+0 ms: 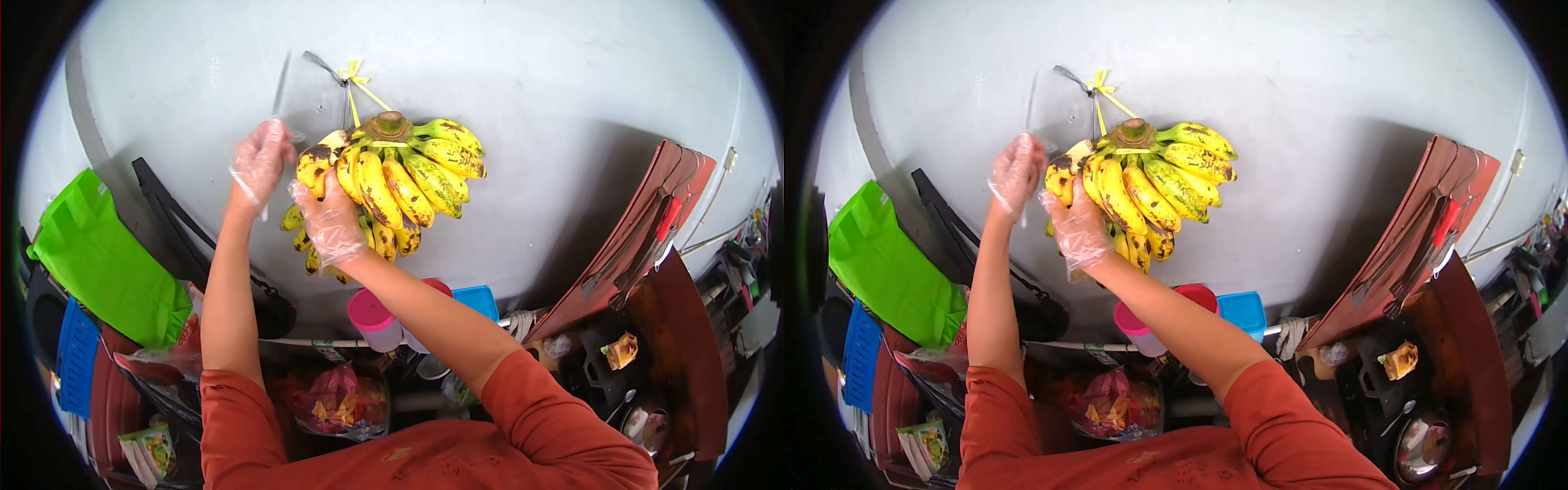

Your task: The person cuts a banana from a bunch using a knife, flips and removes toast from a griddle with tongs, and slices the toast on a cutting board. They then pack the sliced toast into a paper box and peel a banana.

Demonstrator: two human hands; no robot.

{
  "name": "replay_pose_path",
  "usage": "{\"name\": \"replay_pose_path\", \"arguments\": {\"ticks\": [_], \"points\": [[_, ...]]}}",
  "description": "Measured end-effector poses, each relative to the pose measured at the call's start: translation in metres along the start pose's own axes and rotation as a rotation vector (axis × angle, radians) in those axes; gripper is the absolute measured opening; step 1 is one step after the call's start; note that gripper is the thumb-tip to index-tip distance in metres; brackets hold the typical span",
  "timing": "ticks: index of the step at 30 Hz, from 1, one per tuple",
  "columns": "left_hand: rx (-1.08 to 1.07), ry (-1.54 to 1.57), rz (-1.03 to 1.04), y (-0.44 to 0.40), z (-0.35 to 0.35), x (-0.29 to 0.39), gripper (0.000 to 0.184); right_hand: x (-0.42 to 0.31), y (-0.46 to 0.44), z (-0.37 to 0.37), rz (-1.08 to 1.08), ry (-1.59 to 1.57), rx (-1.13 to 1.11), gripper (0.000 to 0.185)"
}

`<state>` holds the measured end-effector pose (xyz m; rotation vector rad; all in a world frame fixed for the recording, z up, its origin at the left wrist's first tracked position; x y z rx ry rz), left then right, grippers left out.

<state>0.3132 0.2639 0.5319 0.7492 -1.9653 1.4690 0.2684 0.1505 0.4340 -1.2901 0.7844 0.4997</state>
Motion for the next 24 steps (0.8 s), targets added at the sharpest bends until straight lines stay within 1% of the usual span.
{"name": "replay_pose_path", "arguments": {"ticks": [1, 2, 3, 4, 5, 6, 8, 10, 11, 12, 14, 16, 18, 21, 23, 24], "points": [[0.015, -0.152, 0.131, -0.007, 0.001, -0.008, 0.044, -0.004, 0.001, 0.000, -0.042, -0.090, 0.039, 0.050], [0.014, -0.148, 0.135, -0.008, 0.002, -0.006, 0.044, -0.010, 0.002, -0.002, -0.085, -0.179, 0.079, 0.039], [0.019, -0.283, 0.236, -0.007, 0.006, 0.003, 0.043, -0.014, 0.004, -0.002, -0.088, -0.174, 0.082, 0.039], [0.025, -0.417, 0.337, -0.006, 0.011, 0.011, 0.042, -0.015, 0.005, -0.001, -0.040, -0.247, 0.063, 0.037], [0.022, -0.411, 0.342, -0.008, 0.014, 0.010, 0.042, -0.014, 0.007, 0.000, 0.009, -0.321, 0.045, 0.035], [0.041, -0.425, 0.338, -0.010, 0.015, 0.010, 0.040, -0.014, 0.008, 0.000, 0.004, -0.317, 0.050, 0.035], [0.056, -0.436, 0.338, -0.014, 0.018, 0.005, 0.039, -0.013, 0.008, 0.002, 0.000, -0.416, 0.035, 0.035], [0.049, -0.539, 0.409, -0.015, 0.024, 0.002, 0.034, -0.013, 0.007, -0.001, -0.045, -0.357, 0.043, 0.036], [0.059, -0.441, 0.378, -0.014, 0.026, 0.000, 0.028, -0.013, 0.007, -0.002, -0.057, -0.316, 0.031, 0.036], [0.054, -0.438, 0.381, -0.018, 0.026, -0.005, 0.028, -0.013, 0.007, -0.003, -0.068, -0.275, 0.020, 0.036], [-0.011, -0.265, 0.470, -0.021, 0.029, -0.011, 0.023, -0.012, 0.007, -0.003, -0.081, -0.293, 0.019, 0.036], [-0.024, -0.270, 0.465, -0.023, 0.031, -0.014, 0.021, -0.012, 0.007, -0.004, -0.095, -0.311, 0.013, 0.036], [-0.038, -0.278, 0.460, -0.026, 0.033, -0.018, 0.020, -0.012, 0.008, -0.005, -0.070, -0.224, -0.015, 0.037], [-0.077, -0.205, 0.470, -0.028, 0.035, -0.021, 0.017, -0.013, 0.009, -0.006, -0.074, -0.213, -0.013, 0.037], [-0.073, -0.352, 0.553, -0.020, 0.033, -0.012, 0.015, -0.014, 0.010, -0.008, -0.085, -0.197, -0.004, 0.038], [-0.077, -0.354, 0.553, -0.020, 0.037, -0.012, 0.015, -0.015, 0.010, -0.008, -0.098, -0.183, 0.007, 0.038]]}}
Point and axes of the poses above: each hand's wrist, its own y-axis away from the middle knuckle, its own z-axis out of the palm, x = y × z, the point moved 7 cm from there along -y, towards the middle knuckle, and after that the axes turned 5 degrees about y, right-handed, at the moved point
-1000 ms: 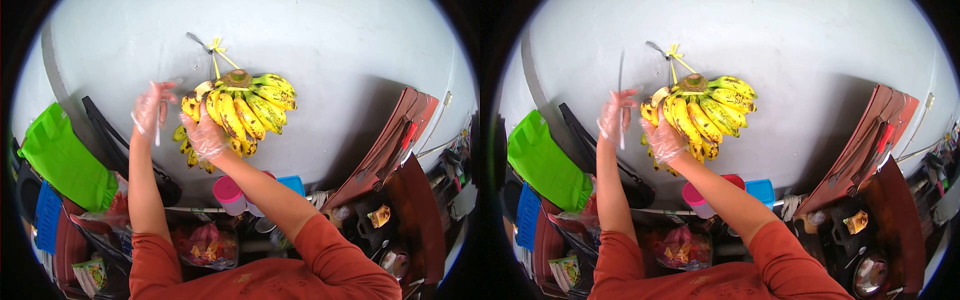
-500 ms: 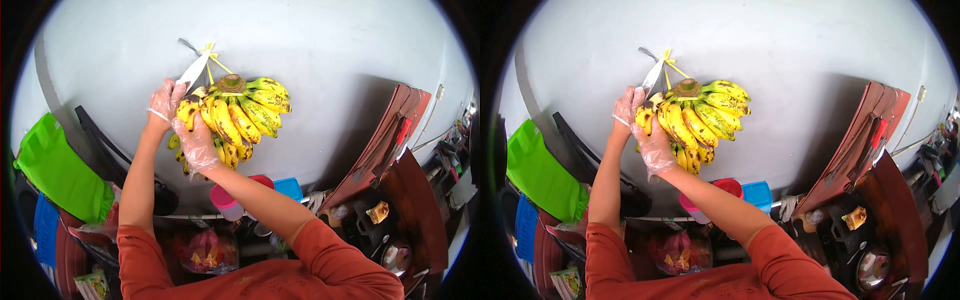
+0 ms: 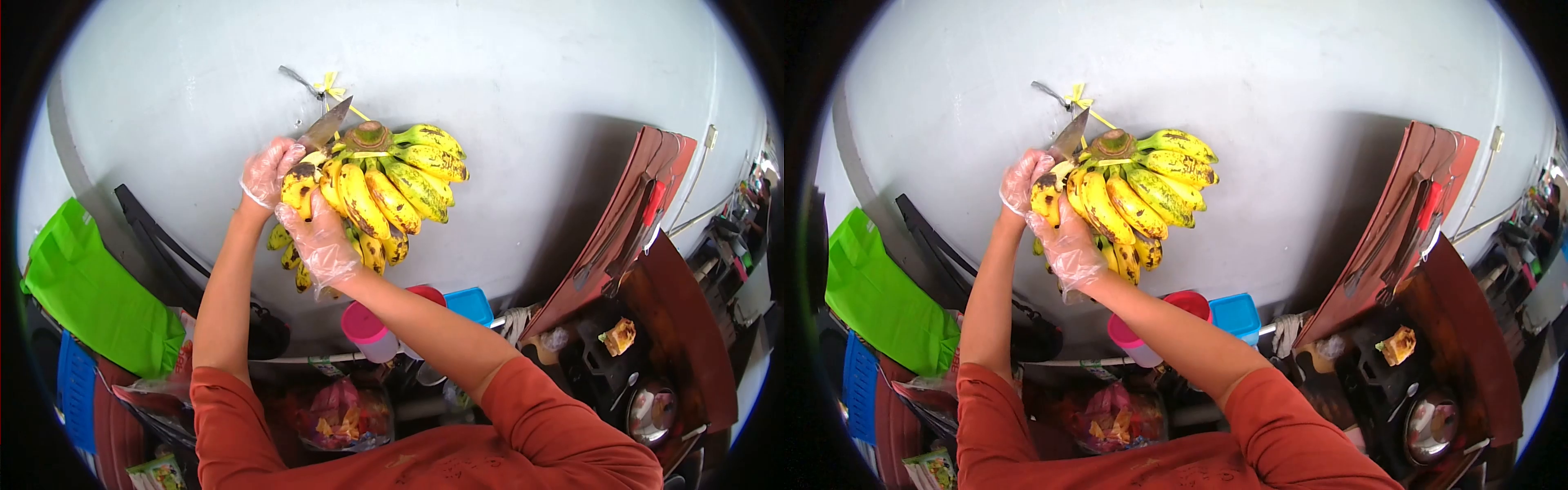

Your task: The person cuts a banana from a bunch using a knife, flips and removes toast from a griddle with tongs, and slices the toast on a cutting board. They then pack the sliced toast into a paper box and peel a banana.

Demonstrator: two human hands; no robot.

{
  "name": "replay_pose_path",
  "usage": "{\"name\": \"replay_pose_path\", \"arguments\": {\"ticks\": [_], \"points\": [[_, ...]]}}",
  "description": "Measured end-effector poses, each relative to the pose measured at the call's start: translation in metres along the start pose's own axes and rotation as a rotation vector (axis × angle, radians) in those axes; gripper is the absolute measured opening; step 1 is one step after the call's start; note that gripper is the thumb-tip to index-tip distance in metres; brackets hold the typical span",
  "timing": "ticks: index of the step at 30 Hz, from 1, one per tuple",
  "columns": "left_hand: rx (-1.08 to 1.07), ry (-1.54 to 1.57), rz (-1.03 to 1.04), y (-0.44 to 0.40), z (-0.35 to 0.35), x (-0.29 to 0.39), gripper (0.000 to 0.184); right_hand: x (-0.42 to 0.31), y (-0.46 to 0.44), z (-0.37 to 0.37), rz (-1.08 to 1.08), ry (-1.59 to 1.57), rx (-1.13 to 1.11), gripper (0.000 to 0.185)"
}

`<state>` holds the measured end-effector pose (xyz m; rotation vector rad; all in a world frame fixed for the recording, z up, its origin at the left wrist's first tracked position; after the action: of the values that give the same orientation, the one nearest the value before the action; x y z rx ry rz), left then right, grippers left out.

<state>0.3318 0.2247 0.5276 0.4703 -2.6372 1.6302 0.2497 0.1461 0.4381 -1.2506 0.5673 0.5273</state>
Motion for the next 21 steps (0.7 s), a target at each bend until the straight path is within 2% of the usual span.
{"name": "replay_pose_path", "arguments": {"ticks": [3, 5, 6, 8, 12, 13, 14, 16, 18, 20, 21], "points": [[0.093, -0.008, 0.059, 0.001, 0.003, -0.004, 0.013, 0.002, -0.001, 0.000, -0.015, 0.061, 0.017, 0.040], [0.040, 0.203, 0.043, 0.000, 0.008, -0.013, 0.010, 0.004, -0.002, 0.001, -0.012, 0.062, 0.027, 0.041], [0.041, 0.199, 0.040, 0.003, 0.004, -0.013, 0.010, 0.003, -0.002, 0.000, -0.015, 0.068, 0.040, 0.042], [-0.008, -0.030, 0.119, 0.011, -0.003, -0.006, 0.008, -0.003, -0.001, -0.003, -0.043, 0.103, 0.051, 0.042], [-0.004, 0.085, 0.101, 0.016, -0.009, -0.005, 0.005, -0.007, -0.003, -0.003, -0.058, 0.073, 0.030, 0.042], [-0.003, -0.076, 0.182, 0.015, -0.006, 0.001, 0.006, -0.005, -0.004, -0.002, -0.046, 0.118, 0.039, 0.041], [-0.001, -0.084, 0.177, 0.012, -0.007, 0.007, 0.006, -0.003, -0.004, -0.002, -0.044, 0.112, 0.032, 0.041], [-0.073, 0.128, 0.078, 0.009, -0.003, 0.009, 0.007, 0.001, -0.004, -0.003, -0.053, 0.115, 0.018, 0.039], [-0.104, 0.099, 0.069, 0.017, -0.008, -0.003, 0.011, 0.002, -0.004, -0.003, -0.046, 0.084, 0.007, 0.038], [-0.149, -0.087, 0.039, 0.028, -0.011, -0.015, 0.014, 0.000, -0.002, -0.003, 0.015, 0.089, -0.038, 0.039], [-0.159, -0.041, 0.092, 0.031, -0.010, -0.018, 0.015, -0.004, -0.001, -0.003, 0.014, 0.088, -0.034, 0.039]]}}
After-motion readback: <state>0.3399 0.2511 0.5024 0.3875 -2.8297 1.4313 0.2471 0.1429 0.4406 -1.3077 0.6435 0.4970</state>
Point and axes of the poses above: each hand's wrist, its own y-axis away from the middle knuckle, its own z-axis out of the palm, x = y × z, the point moved 7 cm from there along -y, towards the middle knuckle, and after that the axes turned 5 degrees about y, right-handed, at the moved point
